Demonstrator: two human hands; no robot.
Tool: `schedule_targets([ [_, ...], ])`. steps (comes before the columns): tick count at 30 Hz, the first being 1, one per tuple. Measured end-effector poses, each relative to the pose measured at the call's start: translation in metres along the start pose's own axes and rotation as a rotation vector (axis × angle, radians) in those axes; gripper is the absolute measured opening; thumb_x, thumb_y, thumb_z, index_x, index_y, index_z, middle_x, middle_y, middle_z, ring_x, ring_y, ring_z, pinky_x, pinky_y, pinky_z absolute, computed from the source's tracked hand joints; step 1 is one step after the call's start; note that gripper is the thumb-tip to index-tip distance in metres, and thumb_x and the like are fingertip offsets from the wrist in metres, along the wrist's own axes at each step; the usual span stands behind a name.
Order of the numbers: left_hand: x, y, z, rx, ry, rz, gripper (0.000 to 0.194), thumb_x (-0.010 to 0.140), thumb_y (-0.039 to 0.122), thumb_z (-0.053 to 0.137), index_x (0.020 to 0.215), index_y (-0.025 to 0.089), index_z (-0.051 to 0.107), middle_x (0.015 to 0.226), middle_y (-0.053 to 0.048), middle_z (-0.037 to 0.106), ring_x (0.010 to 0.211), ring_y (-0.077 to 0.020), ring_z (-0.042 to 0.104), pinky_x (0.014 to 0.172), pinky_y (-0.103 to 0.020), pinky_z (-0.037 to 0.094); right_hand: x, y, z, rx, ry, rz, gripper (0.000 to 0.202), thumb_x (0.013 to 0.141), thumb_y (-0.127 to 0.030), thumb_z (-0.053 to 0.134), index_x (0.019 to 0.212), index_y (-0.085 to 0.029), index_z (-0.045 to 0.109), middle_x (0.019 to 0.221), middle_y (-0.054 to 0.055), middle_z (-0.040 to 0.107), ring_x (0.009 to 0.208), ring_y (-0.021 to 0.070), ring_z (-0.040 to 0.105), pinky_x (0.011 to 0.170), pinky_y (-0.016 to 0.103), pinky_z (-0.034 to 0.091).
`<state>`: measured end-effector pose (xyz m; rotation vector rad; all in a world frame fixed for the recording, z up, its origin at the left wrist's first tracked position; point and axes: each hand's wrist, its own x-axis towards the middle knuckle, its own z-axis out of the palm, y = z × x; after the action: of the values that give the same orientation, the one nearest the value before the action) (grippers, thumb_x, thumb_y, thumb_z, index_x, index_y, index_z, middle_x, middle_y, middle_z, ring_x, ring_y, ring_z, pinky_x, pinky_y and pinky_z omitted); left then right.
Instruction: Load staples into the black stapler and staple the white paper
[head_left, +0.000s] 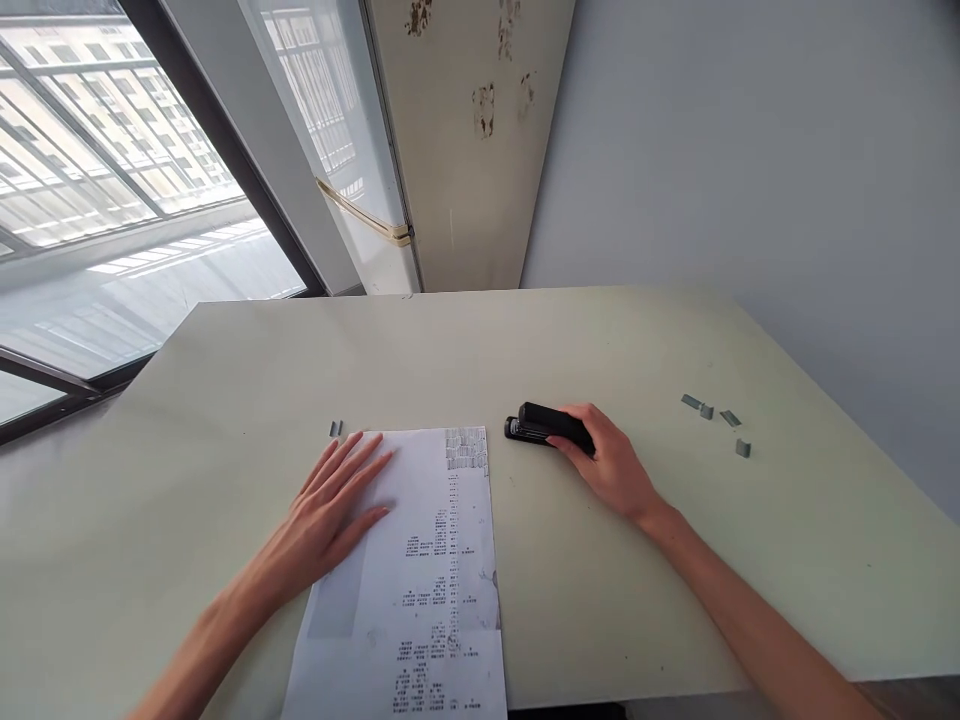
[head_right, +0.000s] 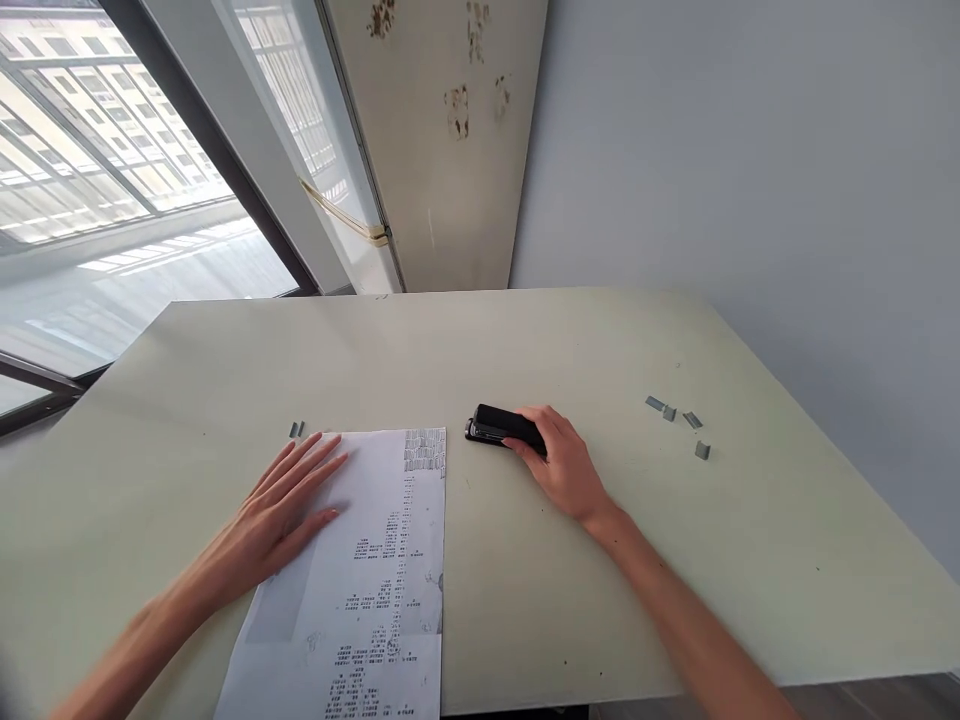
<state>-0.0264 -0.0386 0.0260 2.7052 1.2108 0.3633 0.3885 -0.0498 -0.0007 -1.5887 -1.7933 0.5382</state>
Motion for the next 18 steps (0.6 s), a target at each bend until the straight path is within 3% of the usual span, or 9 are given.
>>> schedule_targets([
  [8,0.011,0.006,0.014,0.095,0.037,-0.052,0.063,0.108,0.05,0.049,0.166,0.034,0.032,0.171,-0.001,0.037,0.162,-0.036,0.017,0.129,-0.068,0.019,0.019,0.001,0.003,0.119,-0.016,0.003,0.034,0.104,-0.055,0.054,0.124,-0.029,0.061,0.118,0.007,0.07,0.107,0.0266,0.067,0.091,0.04,0.057],
  [18,0.057,-0.034,0.015,0.165,0.033,-0.099,0.056,0.111,0.051,0.037,0.164,0.032,0.04,0.167,-0.001,0.041,0.163,-0.0353,0.013,0.131,-0.066,0.009,0.016,0.003,0.005,0.186,0.022,0.024,0.032,0.102,-0.055,0.058,0.123,-0.031,0.063,0.117,0.006,0.072,0.106,0.0278,0.068,0.083,0.041,0.058],
])
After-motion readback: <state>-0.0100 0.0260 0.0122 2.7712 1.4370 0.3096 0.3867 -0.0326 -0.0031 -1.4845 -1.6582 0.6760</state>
